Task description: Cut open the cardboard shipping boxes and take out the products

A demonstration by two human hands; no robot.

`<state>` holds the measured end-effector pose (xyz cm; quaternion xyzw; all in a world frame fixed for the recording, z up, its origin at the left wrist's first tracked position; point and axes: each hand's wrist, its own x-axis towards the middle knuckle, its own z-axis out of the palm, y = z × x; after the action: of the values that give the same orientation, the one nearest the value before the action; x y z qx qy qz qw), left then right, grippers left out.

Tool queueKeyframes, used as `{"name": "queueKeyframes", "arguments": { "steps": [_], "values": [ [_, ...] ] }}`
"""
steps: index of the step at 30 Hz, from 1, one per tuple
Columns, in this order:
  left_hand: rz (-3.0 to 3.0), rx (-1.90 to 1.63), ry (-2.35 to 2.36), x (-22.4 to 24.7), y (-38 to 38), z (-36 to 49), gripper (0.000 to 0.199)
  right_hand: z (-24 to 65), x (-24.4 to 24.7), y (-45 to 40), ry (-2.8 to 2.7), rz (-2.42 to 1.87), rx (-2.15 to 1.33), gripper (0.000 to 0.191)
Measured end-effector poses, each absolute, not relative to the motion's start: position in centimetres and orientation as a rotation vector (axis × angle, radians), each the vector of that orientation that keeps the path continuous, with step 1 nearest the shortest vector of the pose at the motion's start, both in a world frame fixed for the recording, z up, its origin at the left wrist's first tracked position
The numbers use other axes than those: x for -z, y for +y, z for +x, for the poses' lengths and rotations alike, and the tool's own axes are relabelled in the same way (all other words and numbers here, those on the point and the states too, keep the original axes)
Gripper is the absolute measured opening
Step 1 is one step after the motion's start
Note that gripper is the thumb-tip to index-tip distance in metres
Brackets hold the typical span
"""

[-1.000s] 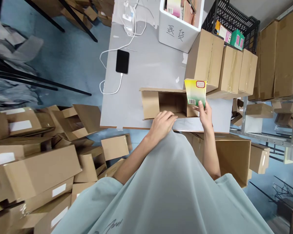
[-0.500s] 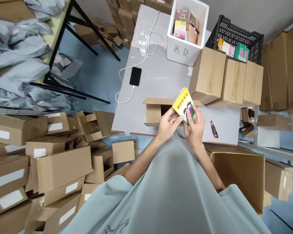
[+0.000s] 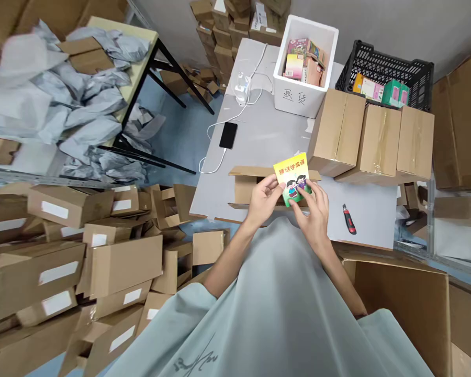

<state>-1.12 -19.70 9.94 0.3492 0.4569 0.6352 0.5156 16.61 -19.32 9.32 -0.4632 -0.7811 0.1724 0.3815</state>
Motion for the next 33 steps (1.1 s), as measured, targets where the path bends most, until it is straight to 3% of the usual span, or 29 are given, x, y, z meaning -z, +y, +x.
{"name": "queueKeyframes", "arguments": {
  "steps": [2,5,11,16,19,25,33],
  "values": [
    [0.849,-1.534,1.115,-10.3,-20.0,0.1,0.058,16.4,-9.2,-19.2,-1.996,-1.177,-0.397,0.045],
    [0.904,-1.54,1.124,-10.9,-20.4,1.5,0.055,16.2,-9.7,-18.9,-1.908,-1.15,-0.467,0.037],
    [0.969,-1.611,1.354,-10.7,-19.8,0.2,0.062,16.9,-12.0,-17.8,-1.507,-1.173,-1.057,0.041],
    [0.772,-1.543,1.297,-9.9,-19.4,-1.1,0.061,17.0,-11.9,-17.5,-1.372,-1.17,-1.224,0.049],
    [0.737,-1.588,1.315,-10.0,-19.6,-1.1,0.06,16.6,-11.5,-17.6,-1.352,-1.193,-1.173,0.047],
    [0.784,-1.72,1.362,-10.4,-20.0,-0.8,0.061,16.2,-12.4,-18.5,-1.5,-1.196,-0.646,0.035],
    [0.896,-1.726,1.311,-12.1,-22.1,1.6,0.046,14.1,-12.4,-20.0,-1.592,-1.175,-0.825,0.041]
  ]
}}
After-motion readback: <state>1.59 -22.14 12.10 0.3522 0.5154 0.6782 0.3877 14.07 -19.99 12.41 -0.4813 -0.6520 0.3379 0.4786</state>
